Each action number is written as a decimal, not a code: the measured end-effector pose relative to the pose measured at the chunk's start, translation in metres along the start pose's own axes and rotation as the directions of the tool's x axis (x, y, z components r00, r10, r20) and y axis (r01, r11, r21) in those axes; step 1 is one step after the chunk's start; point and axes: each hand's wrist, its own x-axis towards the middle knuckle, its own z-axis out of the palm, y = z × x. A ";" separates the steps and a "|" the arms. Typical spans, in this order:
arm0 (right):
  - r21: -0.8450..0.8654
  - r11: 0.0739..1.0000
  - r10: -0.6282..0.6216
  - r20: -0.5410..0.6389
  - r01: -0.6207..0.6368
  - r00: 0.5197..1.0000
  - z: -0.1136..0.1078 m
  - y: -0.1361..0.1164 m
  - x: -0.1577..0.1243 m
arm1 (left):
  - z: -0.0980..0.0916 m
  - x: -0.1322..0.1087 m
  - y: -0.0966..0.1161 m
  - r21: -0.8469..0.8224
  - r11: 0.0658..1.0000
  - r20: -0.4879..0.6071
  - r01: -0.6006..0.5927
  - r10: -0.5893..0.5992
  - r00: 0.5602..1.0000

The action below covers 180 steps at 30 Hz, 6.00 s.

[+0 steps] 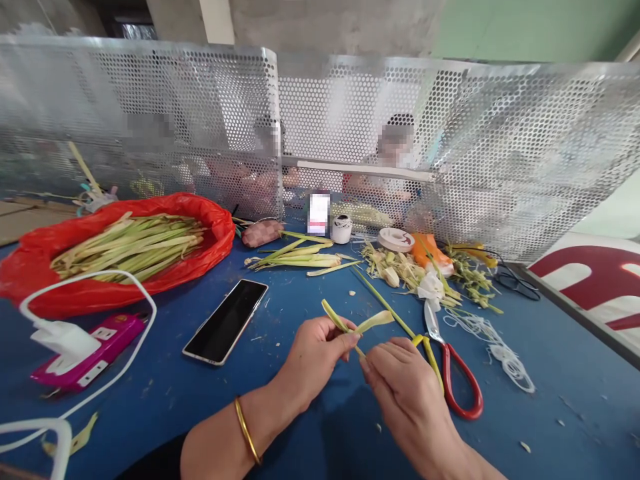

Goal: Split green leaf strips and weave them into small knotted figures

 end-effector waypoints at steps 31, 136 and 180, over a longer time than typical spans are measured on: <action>0.399 0.823 0.427 0.034 -0.404 0.904 -0.010 0.031 0.018 | 0.001 -0.003 -0.015 0.316 0.944 0.290 0.100 -0.196 0.937; 0.033 0.994 -0.102 -0.119 0.106 0.988 0.013 0.017 -0.001 | 0.003 0.016 -0.025 -0.209 0.978 -0.094 0.001 -0.021 0.995; -0.056 0.997 -0.055 -0.220 0.043 0.974 -0.001 0.023 0.010 | 0.008 0.003 -0.022 0.058 0.971 0.242 0.231 -0.238 0.941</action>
